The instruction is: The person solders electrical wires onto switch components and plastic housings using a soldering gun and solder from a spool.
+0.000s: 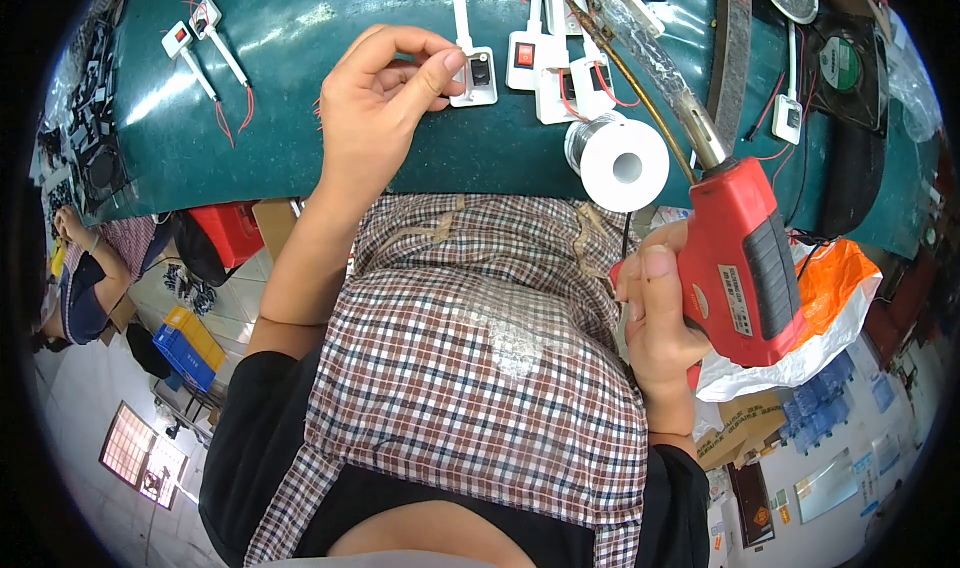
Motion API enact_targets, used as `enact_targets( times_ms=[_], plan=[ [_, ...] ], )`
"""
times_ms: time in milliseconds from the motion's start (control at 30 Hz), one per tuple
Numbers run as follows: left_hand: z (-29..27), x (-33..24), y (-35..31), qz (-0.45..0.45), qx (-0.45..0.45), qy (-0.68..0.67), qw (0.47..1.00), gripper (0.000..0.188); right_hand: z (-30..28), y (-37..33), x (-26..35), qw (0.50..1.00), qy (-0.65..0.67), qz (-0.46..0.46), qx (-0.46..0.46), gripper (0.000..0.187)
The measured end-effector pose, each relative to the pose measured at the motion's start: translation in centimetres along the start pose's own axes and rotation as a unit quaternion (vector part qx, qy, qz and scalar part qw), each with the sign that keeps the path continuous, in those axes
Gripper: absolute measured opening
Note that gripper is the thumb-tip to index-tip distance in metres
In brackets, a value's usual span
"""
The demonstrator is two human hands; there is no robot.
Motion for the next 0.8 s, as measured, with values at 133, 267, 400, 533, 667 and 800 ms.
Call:
enact_targets(
  times_ms=[133,267,400,533,667,800],
  plan=[
    [0.3,0.2,0.0,-0.017,0.007,-0.014,1.000,0.012,0.2,0.0,0.0,1.000,-0.007,-0.002,-0.012,0.013],
    [0.6,0.8,0.1,-0.025,0.019,-0.034,0.999,0.011,0.3,-0.1,0.2,0.999,-0.024,0.006,-0.029,0.013],
    [0.8,0.9,0.3,0.016,0.016,0.012,1.000,0.009,0.0,-0.1,0.0,0.999,-0.016,0.012,0.024,0.011],
    [0.9,0.7,0.3,0.049,0.011,0.053,0.997,0.008,0.1,-0.2,0.0,0.999,-0.022,0.026,0.030,0.010],
    [0.8,0.5,0.4,-0.018,0.014,0.040,0.999,0.012,0.2,-0.1,0.0,0.999,-0.032,0.011,0.002,0.011],
    [0.5,0.6,0.1,-0.019,0.033,0.062,0.997,0.014,0.3,-0.2,0.1,0.999,-0.038,0.026,0.009,0.012]
  ],
)
Point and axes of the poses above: each hand's wrist, its own y-axis towards the middle knuckle, its own z-axis out of the palm, x = y × z, the point moved 6 cm from there along y, towards the middle knuckle, and after that the axes turned 8 degrees about -z, right-handed, at the moved point
